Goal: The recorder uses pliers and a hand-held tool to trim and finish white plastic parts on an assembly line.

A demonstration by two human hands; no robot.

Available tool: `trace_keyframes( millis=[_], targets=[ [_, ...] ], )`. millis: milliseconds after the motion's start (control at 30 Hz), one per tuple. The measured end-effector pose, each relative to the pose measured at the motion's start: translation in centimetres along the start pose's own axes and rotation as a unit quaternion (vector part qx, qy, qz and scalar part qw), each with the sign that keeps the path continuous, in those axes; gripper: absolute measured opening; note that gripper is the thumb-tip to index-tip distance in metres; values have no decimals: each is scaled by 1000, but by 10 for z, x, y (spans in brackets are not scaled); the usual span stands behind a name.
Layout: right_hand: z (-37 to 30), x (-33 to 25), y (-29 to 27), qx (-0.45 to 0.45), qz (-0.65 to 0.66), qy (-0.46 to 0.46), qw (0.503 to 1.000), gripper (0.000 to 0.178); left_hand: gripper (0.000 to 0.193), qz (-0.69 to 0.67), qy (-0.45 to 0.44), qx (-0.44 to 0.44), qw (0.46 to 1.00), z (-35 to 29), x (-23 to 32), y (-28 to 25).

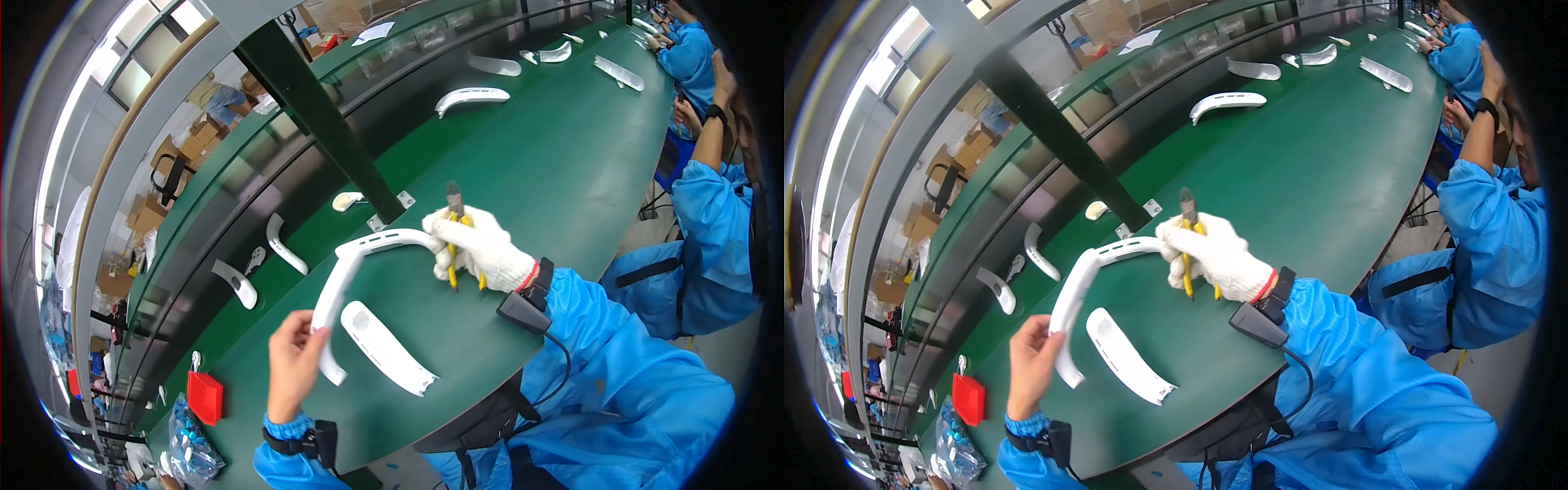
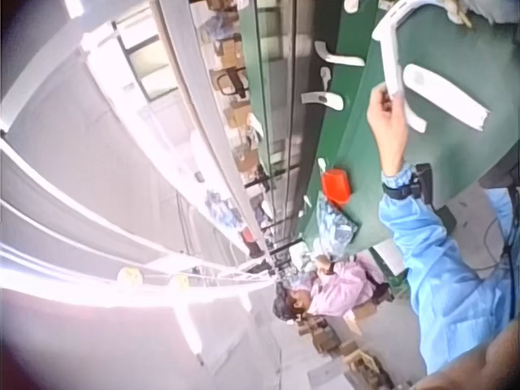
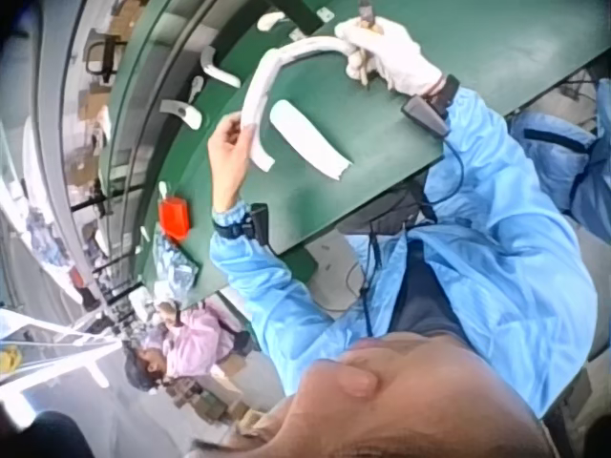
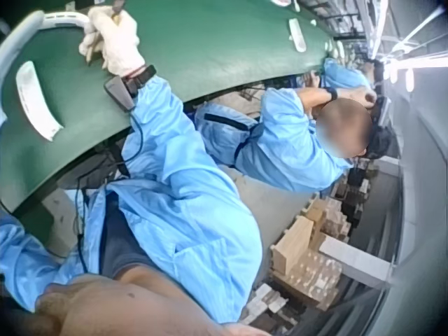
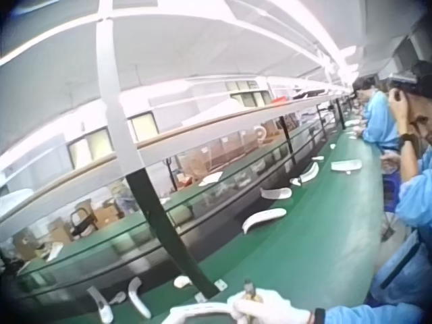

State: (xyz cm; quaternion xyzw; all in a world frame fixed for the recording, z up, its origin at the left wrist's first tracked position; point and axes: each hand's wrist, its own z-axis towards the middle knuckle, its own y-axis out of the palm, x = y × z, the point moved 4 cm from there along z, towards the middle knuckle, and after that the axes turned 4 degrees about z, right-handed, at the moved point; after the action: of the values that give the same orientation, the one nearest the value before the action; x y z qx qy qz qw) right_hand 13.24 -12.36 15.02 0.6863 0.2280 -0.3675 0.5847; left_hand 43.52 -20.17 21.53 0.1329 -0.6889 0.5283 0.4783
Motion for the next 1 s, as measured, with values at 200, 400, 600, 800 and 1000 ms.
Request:
trace_keyframes(
  millis=[200,400,600,800,1000],
  targets=[
    [0,-1,8,34,-12,8,999,23,22,294,25,190,936,9,-116,-123],
    [9,8,0,30,16,-6,999,20,21,437,-5,294,850,28,-167,-184],
    [16,20,-3,44,-6,-21,999,21,26,544,-36,316,777,49,-211,-193],
    [13,15,3,77,-55,-57,994,23,42,444,34,420,791,56,-194,-158],
    [12,19,9,59,-92,-74,991,24,33,323,140,336,874,52,-162,-77]
  ],
)
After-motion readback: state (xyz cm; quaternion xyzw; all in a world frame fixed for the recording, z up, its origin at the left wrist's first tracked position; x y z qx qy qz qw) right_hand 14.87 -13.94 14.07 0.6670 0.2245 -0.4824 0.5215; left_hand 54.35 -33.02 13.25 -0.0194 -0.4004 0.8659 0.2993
